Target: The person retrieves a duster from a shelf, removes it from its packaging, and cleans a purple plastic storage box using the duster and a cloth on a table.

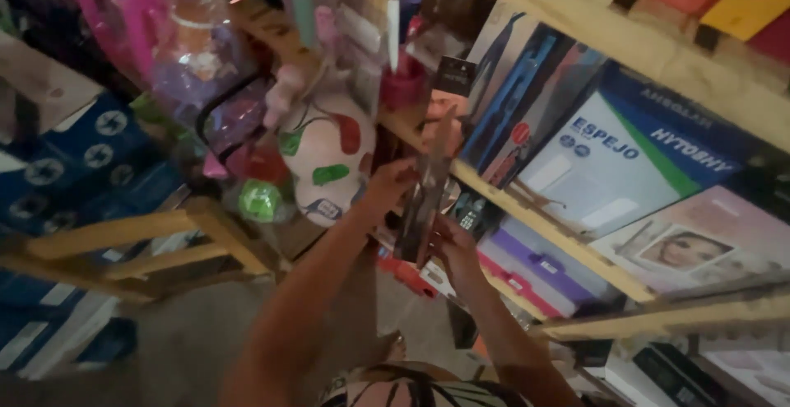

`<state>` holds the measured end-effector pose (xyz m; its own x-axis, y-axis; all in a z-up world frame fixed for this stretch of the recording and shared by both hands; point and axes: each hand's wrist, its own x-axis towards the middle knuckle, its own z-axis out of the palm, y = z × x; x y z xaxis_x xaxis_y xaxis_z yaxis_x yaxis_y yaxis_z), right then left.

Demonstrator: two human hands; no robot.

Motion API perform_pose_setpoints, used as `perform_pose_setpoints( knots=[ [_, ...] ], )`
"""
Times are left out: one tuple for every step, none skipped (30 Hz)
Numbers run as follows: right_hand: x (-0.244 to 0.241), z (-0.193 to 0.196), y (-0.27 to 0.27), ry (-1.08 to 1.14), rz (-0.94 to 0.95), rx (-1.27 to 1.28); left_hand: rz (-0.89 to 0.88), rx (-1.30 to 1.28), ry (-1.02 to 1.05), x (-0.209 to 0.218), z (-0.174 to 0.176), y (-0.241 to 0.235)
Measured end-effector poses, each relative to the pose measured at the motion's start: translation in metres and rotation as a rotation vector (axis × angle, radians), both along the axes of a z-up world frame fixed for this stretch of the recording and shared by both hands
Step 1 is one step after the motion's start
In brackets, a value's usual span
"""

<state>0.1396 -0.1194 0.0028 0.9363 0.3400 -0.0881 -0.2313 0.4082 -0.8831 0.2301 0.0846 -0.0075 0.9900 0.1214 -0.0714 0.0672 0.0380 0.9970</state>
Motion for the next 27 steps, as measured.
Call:
perform_pose_setpoints(
  knots=[
    [0.01, -0.001, 0.0, 0.0, -0.009, -0.004, -0.023, -0.032, 0.073, 0.016, -0.003, 0.003],
    [0.02, -0.002, 0.001, -0.001, -0.016, -0.009, -0.044, -0.064, 0.146, 0.032, -0.006, 0.005],
    [0.033, 0.0, -0.001, -0.003, -0.021, -0.011, -0.05, -0.066, 0.143, 0.032, 0.014, 0.001],
    [0.044, -0.001, -0.002, -0.035, -0.016, -0.033, -0.035, -0.071, 0.07, 0.03, 0.034, 0.0],
    [0.054, -0.001, -0.003, -0.067, -0.011, -0.056, -0.02, -0.076, -0.004, 0.026, 0.053, -0.002],
    [0.078, -0.032, -0.009, -0.068, -0.014, -0.055, -0.023, -0.075, -0.005, 0.029, 0.062, -0.005],
    [0.101, -0.063, -0.015, -0.141, 0.02, -0.078, -0.009, -0.067, -0.011, 0.032, 0.072, -0.008],
    [0.124, -0.094, -0.021, -0.212, 0.053, -0.1, 0.005, -0.058, -0.016, 0.034, 0.082, -0.011],
    [0.126, -0.07, -0.015, -0.212, 0.049, -0.1, 0.001, -0.057, -0.016, 0.049, 0.082, -0.01],
    [0.125, -0.046, -0.01, -0.277, 0.056, -0.04, 0.037, -0.013, -0.012, 0.062, 0.081, -0.011],
    [0.123, -0.023, -0.004, -0.342, 0.063, 0.02, 0.073, 0.032, -0.008, 0.074, 0.08, -0.011],
    [0.123, -0.017, -0.003, -0.335, 0.059, 0.018, 0.069, 0.031, -0.001, 0.082, 0.079, -0.01],
    [0.123, -0.011, -0.001, -0.33, 0.03, 0.057, 0.058, 0.109, 0.001, 0.089, 0.078, -0.009],
    [0.123, -0.005, 0.002, -0.326, 0.001, 0.097, 0.047, 0.19, 0.002, 0.096, 0.078, -0.006],
    [0.122, 0.007, 0.003, -0.32, -0.003, 0.097, 0.043, 0.191, 0.007, 0.095, 0.087, -0.008],
    [0.12, 0.02, 0.005, -0.293, -0.001, 0.097, 0.072, 0.148, 0.038, 0.093, 0.097, -0.01],
    [0.119, 0.033, 0.008, -0.266, 0.001, 0.098, 0.102, 0.106, 0.07, 0.092, 0.107, -0.011],
    [0.124, 0.026, 0.004, -0.263, -0.002, 0.099, 0.099, 0.108, 0.073, 0.099, 0.107, -0.006],
    [0.129, 0.02, 0.0, -0.218, 0.034, 0.152, 0.114, 0.045, 0.032, 0.107, 0.108, 0.0],
    [0.134, 0.014, -0.005, -0.174, 0.07, 0.205, 0.128, -0.02, -0.008, 0.115, 0.109, 0.005],
    [0.136, 0.011, -0.006, -0.171, 0.065, 0.204, 0.124, -0.02, -0.004, 0.116, 0.106, 0.007],
    [0.138, 0.009, -0.006, -0.197, 0.042, 0.109, 0.118, -0.23, -0.151, 0.117, 0.103, 0.009],
    [0.139, 0.006, -0.006, -0.222, 0.019, 0.014, 0.111, -0.44, -0.297, 0.119, 0.101, 0.011],
    [0.137, 0.008, -0.006, -0.219, 0.015, 0.014, 0.108, -0.44, -0.293, 0.108, 0.12, 0.011],
    [0.134, 0.011, -0.005, -0.208, 0.003, 0.003, 0.143, -0.128, -0.283, 0.097, 0.14, 0.011],
    [0.134, 0.016, -0.004, -0.201, -0.01, -0.008, 0.174, 0.185, -0.273, 0.089, 0.163, 0.011],
    [0.136, 0.015, 0.001, -0.202, -0.014, -0.008, 0.169, 0.185, -0.275, 0.09, 0.168, 0.012]
  ],
)
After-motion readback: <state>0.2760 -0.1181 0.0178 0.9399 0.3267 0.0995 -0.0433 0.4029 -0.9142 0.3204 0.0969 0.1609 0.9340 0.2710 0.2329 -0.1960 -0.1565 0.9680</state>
